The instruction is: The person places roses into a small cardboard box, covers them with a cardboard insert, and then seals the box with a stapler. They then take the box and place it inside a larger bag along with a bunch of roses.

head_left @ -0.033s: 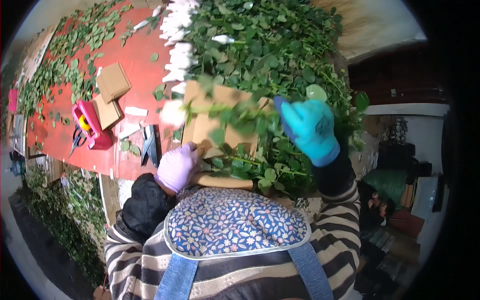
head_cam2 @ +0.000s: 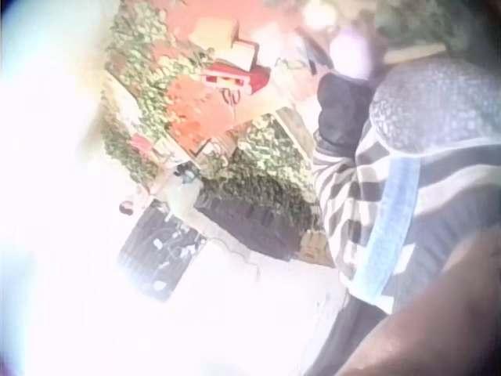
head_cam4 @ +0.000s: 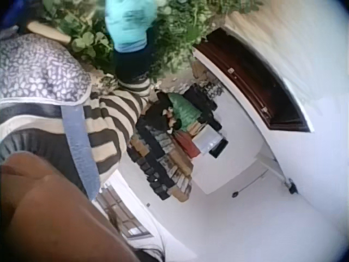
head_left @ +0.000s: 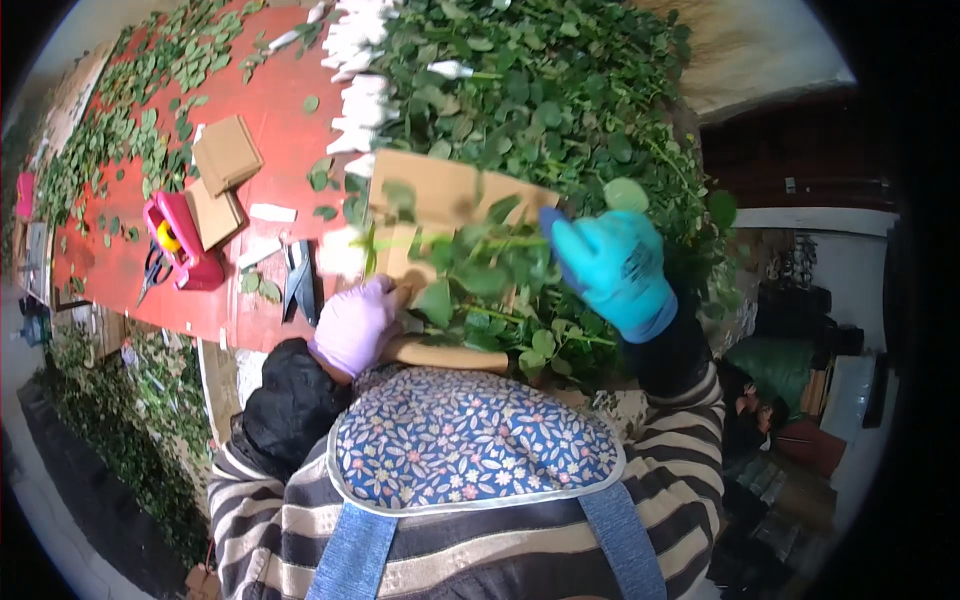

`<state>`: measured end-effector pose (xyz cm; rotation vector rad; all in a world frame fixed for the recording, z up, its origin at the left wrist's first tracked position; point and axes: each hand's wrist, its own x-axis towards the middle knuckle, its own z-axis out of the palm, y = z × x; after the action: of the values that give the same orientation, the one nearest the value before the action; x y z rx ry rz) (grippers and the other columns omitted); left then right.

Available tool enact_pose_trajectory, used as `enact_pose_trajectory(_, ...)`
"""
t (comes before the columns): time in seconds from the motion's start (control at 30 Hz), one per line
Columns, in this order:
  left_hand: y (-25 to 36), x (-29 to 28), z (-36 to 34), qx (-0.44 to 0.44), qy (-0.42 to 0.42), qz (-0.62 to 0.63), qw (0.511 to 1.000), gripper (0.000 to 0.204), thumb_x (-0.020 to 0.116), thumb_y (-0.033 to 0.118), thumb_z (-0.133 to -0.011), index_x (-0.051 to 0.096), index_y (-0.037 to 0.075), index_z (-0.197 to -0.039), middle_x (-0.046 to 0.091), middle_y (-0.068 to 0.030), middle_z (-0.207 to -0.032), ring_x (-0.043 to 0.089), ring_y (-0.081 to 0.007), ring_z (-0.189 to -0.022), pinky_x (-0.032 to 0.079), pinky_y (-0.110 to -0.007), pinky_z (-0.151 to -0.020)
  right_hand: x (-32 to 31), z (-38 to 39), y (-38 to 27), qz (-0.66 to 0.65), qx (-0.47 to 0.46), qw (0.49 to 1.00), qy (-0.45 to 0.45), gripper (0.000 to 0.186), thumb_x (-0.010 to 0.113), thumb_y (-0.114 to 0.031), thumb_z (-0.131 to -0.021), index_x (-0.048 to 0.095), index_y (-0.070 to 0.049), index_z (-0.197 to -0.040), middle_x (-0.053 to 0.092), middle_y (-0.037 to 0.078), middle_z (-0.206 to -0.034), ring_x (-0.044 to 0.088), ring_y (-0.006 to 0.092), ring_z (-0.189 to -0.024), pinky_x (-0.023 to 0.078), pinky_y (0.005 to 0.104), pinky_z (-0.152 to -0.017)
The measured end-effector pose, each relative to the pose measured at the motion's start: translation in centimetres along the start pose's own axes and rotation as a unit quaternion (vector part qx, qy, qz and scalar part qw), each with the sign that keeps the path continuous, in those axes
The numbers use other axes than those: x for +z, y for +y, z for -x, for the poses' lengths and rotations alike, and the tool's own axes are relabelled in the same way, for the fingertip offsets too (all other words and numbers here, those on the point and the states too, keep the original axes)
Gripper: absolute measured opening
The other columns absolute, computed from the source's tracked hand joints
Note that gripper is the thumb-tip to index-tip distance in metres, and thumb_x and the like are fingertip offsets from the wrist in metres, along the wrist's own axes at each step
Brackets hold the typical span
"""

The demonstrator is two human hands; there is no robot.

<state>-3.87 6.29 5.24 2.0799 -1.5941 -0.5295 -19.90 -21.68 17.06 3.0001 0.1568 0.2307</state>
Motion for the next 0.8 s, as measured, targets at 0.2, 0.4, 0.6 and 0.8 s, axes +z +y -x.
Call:
enact_pose_trajectory(0.2,0.0,0.4,0.1,0.012,0.024,0.019,0.999,0.042,0.074,0.018,-0.077,0.064,0.010,-0.117,0.063,-0.0114,-0.113,0.067,-0.0313,-0.084,0.054,-0.042,-0.068,8.1,6.8,-3.1,-0.046,0.008,0.988,-0.144,0.033,0.066,-0.015,-0.079,0.064,-0.012,-0.112,0.057,0.004,-0.070,0.059,0.0233,-0.062,0.046,0.0370,-0.056)
enact_pose_trajectory(0.4,0.3,-0.4,-0.3,0.033,0.024,0.002,0.999,0.041,0.070,0.014,-0.080,0.063,0.011,-0.120,0.064,-0.0109,-0.110,0.066,-0.0324,-0.086,0.054,-0.043,-0.070,8.8,7.5,-4.0,-0.086,0.046,0.980,-0.173,0.026,0.065,-0.015,-0.081,0.065,-0.012,-0.107,0.061,0.006,-0.070,0.062,0.0249,-0.063,0.048,0.0386,-0.055)
enact_pose_trajectory(0.6,0.6,-1.4,-1.7,0.051,-0.061,-0.062,0.995,0.055,0.073,0.018,-0.073,0.058,0.009,-0.126,0.060,-0.0102,-0.128,0.066,-0.0302,-0.092,0.056,-0.039,-0.072,10.7,9.7,-3.9,-0.186,0.065,0.951,-0.236,0.019,0.059,-0.021,-0.089,0.060,-0.010,-0.105,0.066,0.010,-0.084,0.065,0.0296,-0.076,0.050,0.0432,-0.066)
enact_pose_trajectory(0.8,1.5,-1.7,-1.1,0.049,-0.038,-0.079,0.995,0.031,0.064,0.014,-0.081,0.064,0.010,-0.112,0.057,-0.0043,-0.135,0.069,-0.0277,-0.079,0.057,-0.038,-0.065,-1.2,2.1,3.6,-0.166,0.066,0.984,-0.007,0.021,0.064,-0.018,-0.089,0.064,-0.006,-0.106,0.061,0.008,-0.071,0.061,0.0247,-0.059,0.049,0.0361,-0.052)
